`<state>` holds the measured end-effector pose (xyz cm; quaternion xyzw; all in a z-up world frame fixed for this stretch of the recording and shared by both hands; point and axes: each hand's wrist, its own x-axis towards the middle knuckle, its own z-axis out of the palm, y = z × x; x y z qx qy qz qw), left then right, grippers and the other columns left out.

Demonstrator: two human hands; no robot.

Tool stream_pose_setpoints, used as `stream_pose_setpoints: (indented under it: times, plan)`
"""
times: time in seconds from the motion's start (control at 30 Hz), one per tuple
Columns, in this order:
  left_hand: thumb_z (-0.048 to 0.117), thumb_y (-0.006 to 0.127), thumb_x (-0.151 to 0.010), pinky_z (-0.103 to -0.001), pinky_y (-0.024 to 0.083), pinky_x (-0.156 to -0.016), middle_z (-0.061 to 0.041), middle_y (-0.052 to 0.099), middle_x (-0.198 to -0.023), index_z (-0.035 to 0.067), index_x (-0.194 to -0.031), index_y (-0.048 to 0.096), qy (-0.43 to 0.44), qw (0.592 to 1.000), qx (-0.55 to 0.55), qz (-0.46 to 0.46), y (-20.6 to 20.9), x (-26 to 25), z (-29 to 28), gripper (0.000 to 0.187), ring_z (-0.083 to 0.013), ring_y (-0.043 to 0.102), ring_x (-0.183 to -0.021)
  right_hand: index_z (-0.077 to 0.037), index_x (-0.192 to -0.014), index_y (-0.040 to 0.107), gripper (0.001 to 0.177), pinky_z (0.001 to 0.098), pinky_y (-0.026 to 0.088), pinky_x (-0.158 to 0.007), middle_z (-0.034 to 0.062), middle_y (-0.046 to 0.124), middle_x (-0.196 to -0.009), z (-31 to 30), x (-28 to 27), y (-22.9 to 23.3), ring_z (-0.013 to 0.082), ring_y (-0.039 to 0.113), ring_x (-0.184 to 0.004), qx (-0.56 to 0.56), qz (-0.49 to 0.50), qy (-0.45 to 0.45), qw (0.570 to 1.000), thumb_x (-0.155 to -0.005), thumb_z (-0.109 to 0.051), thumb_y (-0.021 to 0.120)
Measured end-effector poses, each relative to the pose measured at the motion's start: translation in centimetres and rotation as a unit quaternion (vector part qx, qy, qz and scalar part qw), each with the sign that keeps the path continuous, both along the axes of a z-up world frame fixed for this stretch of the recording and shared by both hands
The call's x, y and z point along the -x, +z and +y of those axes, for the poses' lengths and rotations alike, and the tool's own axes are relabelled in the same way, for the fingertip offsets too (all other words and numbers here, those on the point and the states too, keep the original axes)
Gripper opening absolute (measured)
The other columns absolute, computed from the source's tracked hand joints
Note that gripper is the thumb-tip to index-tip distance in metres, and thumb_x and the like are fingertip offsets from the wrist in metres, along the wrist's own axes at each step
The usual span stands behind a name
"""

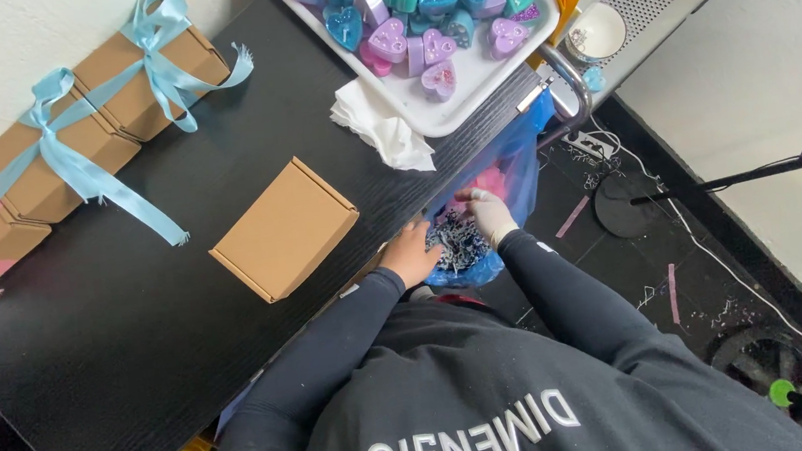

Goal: The person ties a ribbon onto a cardboard box, then fills a second box with shredded paper and heart-shaped wax melts.

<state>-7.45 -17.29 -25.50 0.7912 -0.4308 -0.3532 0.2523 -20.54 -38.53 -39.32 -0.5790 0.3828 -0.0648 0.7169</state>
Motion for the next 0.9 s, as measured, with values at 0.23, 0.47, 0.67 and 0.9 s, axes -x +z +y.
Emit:
stream_pose_setpoints:
  times: [0.23, 0.47, 0.67, 0.9]
  plan:
    - [0.030, 0.059, -0.097, -0.043, 0.041, -0.111, -0.024, 0.055, -0.145, -0.001, -0.144, 0.049, 0.066, 0.995, 0.035, 0.061, 2.9, -0.6, 1.9, 0.058, -0.0365, 0.053, -0.134, 0.004, -0.129, 0.066, 0.037, 0.0410, 0.044, -0.097, 0.0246, 0.063, -0.130, -3.8, -0.1, -7.1, 0.0377, 0.059, -0.118, 0.333, 0.039, 0.169, 0.927, -0.093, -0.001, 0.057]
    - [0.029, 0.054, -0.099, -0.043, 0.042, -0.108, -0.022, 0.061, -0.138, 0.007, -0.143, 0.055, 0.086, 0.994, 0.066, 0.033, 4.9, -0.9, 3.8, 0.050, -0.0372, 0.058, -0.126, 0.001, -0.107, 0.074, 0.026, 0.0431, 0.053, -0.091, 0.0255, 0.073, -0.105, -1.5, -3.0, -2.8, 0.0384, 0.070, -0.101, 0.321, 0.270, 0.126, 0.899, -0.092, -0.016, 0.063]
    - [0.033, 0.053, -0.102, -0.043, 0.045, -0.105, -0.021, 0.069, -0.122, 0.002, -0.126, 0.066, 0.091, 0.994, 0.056, -0.018, 0.7, -1.2, 4.1, 0.042, -0.0378, 0.065, -0.113, -0.004, -0.101, 0.076, 0.021, 0.0428, 0.053, -0.081, 0.0217, 0.072, -0.092, 2.7, -3.6, 13.1, 0.0367, 0.069, -0.089, 0.462, 0.166, 0.019, 0.871, -0.084, -0.016, 0.073]
    - [0.034, 0.053, -0.103, -0.045, 0.048, -0.097, -0.021, 0.071, -0.116, -0.002, -0.118, 0.069, 0.115, 0.982, 0.149, 0.016, -8.8, -0.6, 3.1, 0.042, -0.0388, 0.067, -0.105, 0.000, -0.132, 0.059, 0.034, 0.0227, 0.046, -0.068, 0.0036, 0.062, -0.087, 4.3, -1.3, 24.2, 0.0088, 0.057, -0.077, 0.258, -0.021, 0.023, 0.966, -0.099, 0.000, 0.067]
